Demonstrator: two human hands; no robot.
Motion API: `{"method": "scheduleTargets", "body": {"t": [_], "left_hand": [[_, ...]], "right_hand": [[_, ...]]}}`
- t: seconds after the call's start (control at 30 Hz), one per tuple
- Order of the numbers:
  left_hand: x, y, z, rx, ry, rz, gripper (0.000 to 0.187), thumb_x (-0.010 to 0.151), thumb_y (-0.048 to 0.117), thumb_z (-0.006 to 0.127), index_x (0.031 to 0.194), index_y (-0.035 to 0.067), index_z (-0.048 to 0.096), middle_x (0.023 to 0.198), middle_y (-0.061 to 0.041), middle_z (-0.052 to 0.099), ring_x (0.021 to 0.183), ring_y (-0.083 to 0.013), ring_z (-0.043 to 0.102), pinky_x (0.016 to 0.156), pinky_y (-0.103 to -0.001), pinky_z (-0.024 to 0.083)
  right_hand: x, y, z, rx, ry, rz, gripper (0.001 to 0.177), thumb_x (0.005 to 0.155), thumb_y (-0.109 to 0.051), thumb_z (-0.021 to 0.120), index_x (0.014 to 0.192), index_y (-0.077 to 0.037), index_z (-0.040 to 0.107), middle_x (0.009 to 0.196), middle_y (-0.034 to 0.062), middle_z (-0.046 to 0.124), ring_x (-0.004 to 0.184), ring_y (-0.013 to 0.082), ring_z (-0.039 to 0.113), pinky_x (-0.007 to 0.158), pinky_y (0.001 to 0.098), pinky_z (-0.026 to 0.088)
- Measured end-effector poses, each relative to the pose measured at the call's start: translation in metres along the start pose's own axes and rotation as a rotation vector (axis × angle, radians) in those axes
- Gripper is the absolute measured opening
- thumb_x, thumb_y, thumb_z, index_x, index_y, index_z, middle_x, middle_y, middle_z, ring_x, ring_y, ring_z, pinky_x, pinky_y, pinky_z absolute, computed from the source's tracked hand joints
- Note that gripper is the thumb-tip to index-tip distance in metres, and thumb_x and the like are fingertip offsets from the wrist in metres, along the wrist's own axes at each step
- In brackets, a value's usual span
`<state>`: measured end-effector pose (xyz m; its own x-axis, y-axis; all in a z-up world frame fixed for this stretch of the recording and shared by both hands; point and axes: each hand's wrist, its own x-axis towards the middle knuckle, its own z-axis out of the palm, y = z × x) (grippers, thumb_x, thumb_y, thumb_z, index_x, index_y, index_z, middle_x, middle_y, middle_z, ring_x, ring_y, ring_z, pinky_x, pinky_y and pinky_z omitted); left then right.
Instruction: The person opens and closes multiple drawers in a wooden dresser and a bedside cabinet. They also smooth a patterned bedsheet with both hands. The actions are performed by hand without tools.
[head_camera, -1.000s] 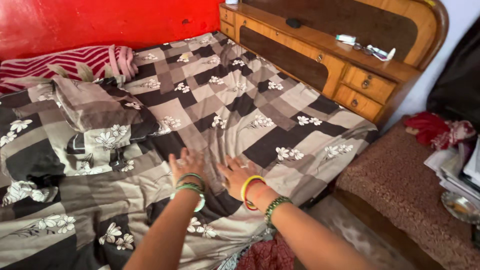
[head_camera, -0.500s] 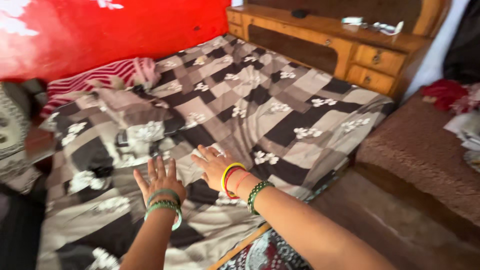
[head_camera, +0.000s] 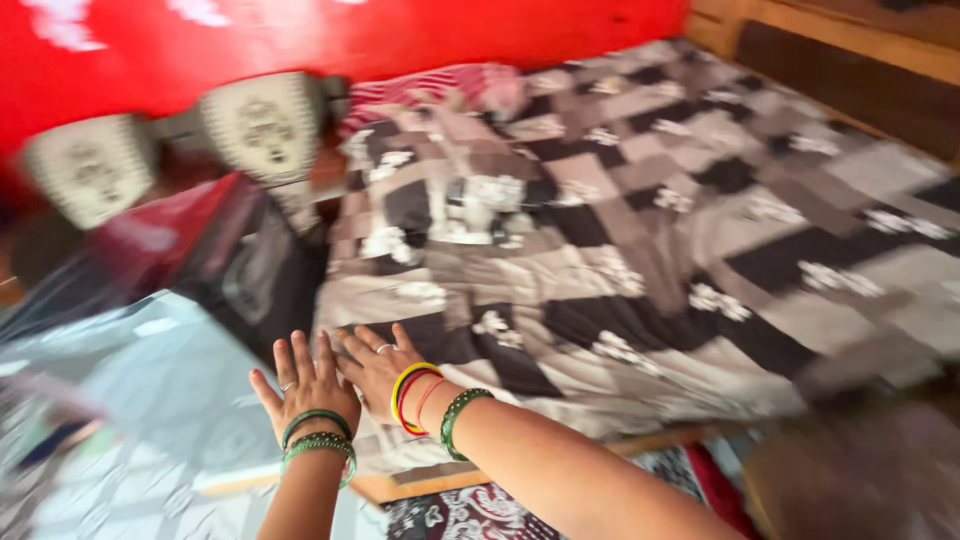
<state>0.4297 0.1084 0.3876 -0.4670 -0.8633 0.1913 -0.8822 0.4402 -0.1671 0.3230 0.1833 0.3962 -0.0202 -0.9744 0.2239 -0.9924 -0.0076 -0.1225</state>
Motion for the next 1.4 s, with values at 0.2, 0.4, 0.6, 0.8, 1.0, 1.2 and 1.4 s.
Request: {"method": "scheduleTargets", "body": {"t": [0.2,0.4,0.6,0.8,1.0,1.2,1.4], "left_hand": [[-0.006,-0.077,-0.009,0.019,-0.032,-0.274,0.077,0.094,0.04,0.05,0.163,0.03,0.016,0.172,-0.003,0.006,0.158,-0.0247,-0.003,0.12,-0.058,-0.011],[0.007,-0.11,0.0,0.004,0.054,-0.494,0.079,0.091,0.033,0.048,0.163,0.028,0.016,0.172,-0.002,0.005,0.157,-0.0239,-0.003,0.12,-0.054,-0.011],[0.009,-0.117,0.021,0.033,0.199,-0.572,0.081,0.09,0.036,0.046,0.164,0.018,0.017,0.171,-0.003,0.01,0.158,-0.0223,-0.001,0.121,-0.052,-0.009],[0.002,-0.12,0.026,0.032,0.093,-0.589,0.075,0.093,0.035,0.044,0.162,0.024,0.018,0.171,-0.002,0.008,0.158,-0.0229,-0.003,0.122,-0.053,-0.01],[0.006,-0.163,0.027,0.098,-0.079,-0.53,0.082,0.095,0.05,0.049,0.163,0.02,0.014,0.172,0.001,0.004,0.158,-0.0189,-0.006,0.123,-0.049,-0.011],[0.02,-0.245,0.039,0.149,-0.076,-0.545,0.085,0.095,0.046,0.053,0.163,0.015,0.011,0.173,-0.002,0.003,0.156,-0.0198,-0.007,0.121,-0.05,-0.011],[0.021,-0.318,0.055,0.141,-0.063,-0.604,0.091,0.094,0.044,0.055,0.163,0.008,0.008,0.171,-0.009,0.003,0.157,-0.0231,-0.006,0.12,-0.051,-0.012]], "right_hand": [[0.062,-0.055,0.009,-0.019,-0.047,-0.241,0.072,0.09,-0.026,0.063,0.155,-0.019,0.033,0.169,0.0077,0.018,0.156,0.0282,0.015,0.12,0.0661,0.015],[0.105,-0.08,0.02,-0.022,0.142,-0.457,0.069,0.094,-0.025,0.059,0.157,-0.017,0.031,0.169,0.0055,0.023,0.157,0.0257,0.017,0.12,0.065,0.014],[0.121,-0.086,0.026,-0.066,0.038,-0.531,0.085,0.085,-0.023,0.061,0.159,-0.009,0.022,0.168,0.0083,0.019,0.156,0.0256,0.013,0.124,0.0544,0.01],[0.139,-0.09,0.051,-0.026,0.117,-0.604,0.078,0.091,-0.023,0.057,0.159,-0.007,0.023,0.167,0.0111,0.022,0.156,0.0277,0.016,0.123,0.0549,0.013],[0.167,-0.12,0.08,-0.027,0.1,-0.568,0.075,0.094,-0.025,0.056,0.159,-0.008,0.023,0.168,0.01,0.021,0.156,0.0264,0.016,0.124,0.0523,0.012],[0.207,-0.187,0.093,-0.032,0.118,-0.549,0.074,0.095,-0.029,0.054,0.159,-0.01,0.023,0.168,0.0072,0.02,0.155,0.0238,0.016,0.124,0.0507,0.012],[0.228,-0.246,0.103,-0.088,0.102,-0.567,0.07,0.095,-0.02,0.05,0.159,-0.012,0.024,0.168,0.0072,0.019,0.155,0.0237,0.017,0.123,0.0523,0.012]]}}
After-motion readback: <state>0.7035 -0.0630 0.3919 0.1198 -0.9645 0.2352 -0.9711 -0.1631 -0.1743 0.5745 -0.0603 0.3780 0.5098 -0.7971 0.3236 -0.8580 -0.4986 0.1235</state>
